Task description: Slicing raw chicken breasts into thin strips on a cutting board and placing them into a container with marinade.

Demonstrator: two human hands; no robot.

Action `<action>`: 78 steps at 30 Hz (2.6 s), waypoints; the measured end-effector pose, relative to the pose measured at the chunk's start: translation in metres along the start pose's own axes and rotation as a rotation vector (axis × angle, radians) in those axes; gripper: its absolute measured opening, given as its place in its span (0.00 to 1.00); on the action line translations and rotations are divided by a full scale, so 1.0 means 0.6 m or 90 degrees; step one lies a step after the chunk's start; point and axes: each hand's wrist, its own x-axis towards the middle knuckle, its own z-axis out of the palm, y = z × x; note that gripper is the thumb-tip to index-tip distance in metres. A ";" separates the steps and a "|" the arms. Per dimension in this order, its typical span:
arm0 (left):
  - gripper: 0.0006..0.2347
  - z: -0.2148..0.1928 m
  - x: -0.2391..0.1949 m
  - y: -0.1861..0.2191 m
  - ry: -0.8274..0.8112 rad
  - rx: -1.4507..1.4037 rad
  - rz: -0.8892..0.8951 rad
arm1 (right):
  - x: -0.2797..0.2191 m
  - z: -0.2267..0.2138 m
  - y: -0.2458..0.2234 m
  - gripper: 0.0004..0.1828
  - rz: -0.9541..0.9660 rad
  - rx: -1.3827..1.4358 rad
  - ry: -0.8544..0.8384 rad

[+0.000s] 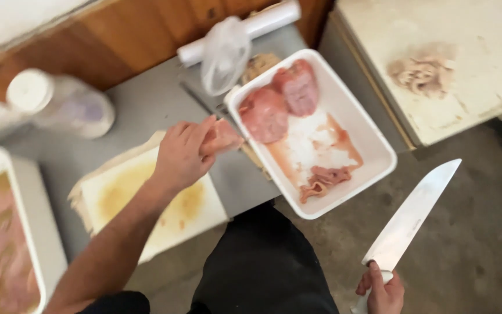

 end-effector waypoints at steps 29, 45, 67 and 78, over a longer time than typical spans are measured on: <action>0.25 0.051 -0.439 -0.232 -0.097 -0.026 -0.480 | -0.232 0.277 -0.047 0.16 -0.209 -0.321 -0.325; 0.24 0.098 -0.458 -0.201 0.047 -0.069 -0.479 | -0.363 0.398 -0.124 0.24 -0.238 -0.700 -0.357; 0.22 0.142 -0.454 -0.188 0.203 -0.278 -0.606 | -0.388 0.508 -0.221 0.23 -0.802 -1.141 -0.376; 0.21 0.123 -0.459 -0.194 0.243 -0.284 -0.531 | -0.392 0.639 -0.204 0.24 -0.629 -1.089 -0.426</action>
